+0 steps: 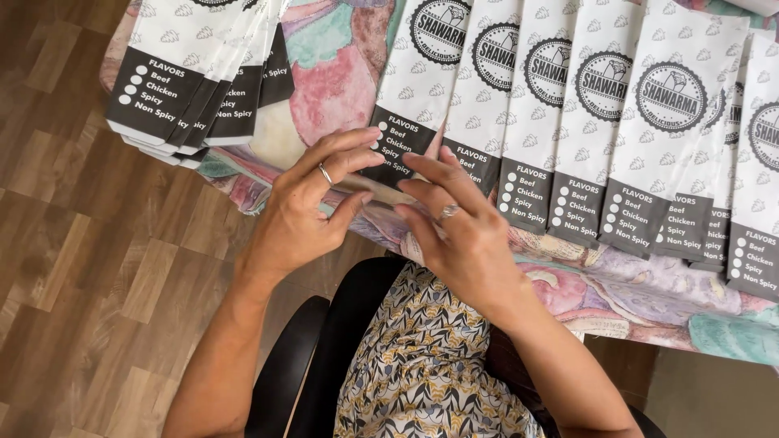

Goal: The person applies glue to the bottom edge of white paper food packages and folds the edges to seal them. They repeat this process for multiple packages, then gather the sealed packages into a neat stack.

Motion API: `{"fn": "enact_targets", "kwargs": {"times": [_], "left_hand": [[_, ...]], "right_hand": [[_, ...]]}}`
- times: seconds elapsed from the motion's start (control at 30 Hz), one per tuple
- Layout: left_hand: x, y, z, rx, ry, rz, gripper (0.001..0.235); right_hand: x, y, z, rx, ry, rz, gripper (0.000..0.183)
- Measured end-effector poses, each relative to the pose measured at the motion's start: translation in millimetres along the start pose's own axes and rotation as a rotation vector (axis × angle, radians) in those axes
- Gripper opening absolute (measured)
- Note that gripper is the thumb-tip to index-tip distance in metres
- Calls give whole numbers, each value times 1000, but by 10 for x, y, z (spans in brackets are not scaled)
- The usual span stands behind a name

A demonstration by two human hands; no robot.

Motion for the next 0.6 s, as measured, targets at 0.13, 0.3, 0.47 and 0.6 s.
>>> {"fn": "enact_targets", "kwargs": {"times": [0.13, 0.3, 0.47, 0.6], "left_hand": [[-4, -17, -15, 12, -26, 34, 31], [-30, -22, -76, 53, -88, 55, 23], [-48, -30, -138, 58, -153, 67, 8], [-40, -4, -154, 48, -140, 51, 8]], "right_hand": [[83, -14, 7, -21, -60, 19, 17], [47, -57, 16, -28, -44, 30, 12], [26, -39, -14, -56, -57, 33, 6], [40, -18, 9, -22, -40, -6, 6]]}}
Point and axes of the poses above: each hand's wrist, its own y-axis towards the middle knuckle, its own x-axis out of the palm, z = x × y, the point moved 8 cm from there along y, towards the middle knuckle, and after that the axes turned 14 degrees about -y, right-handed, at the moved point
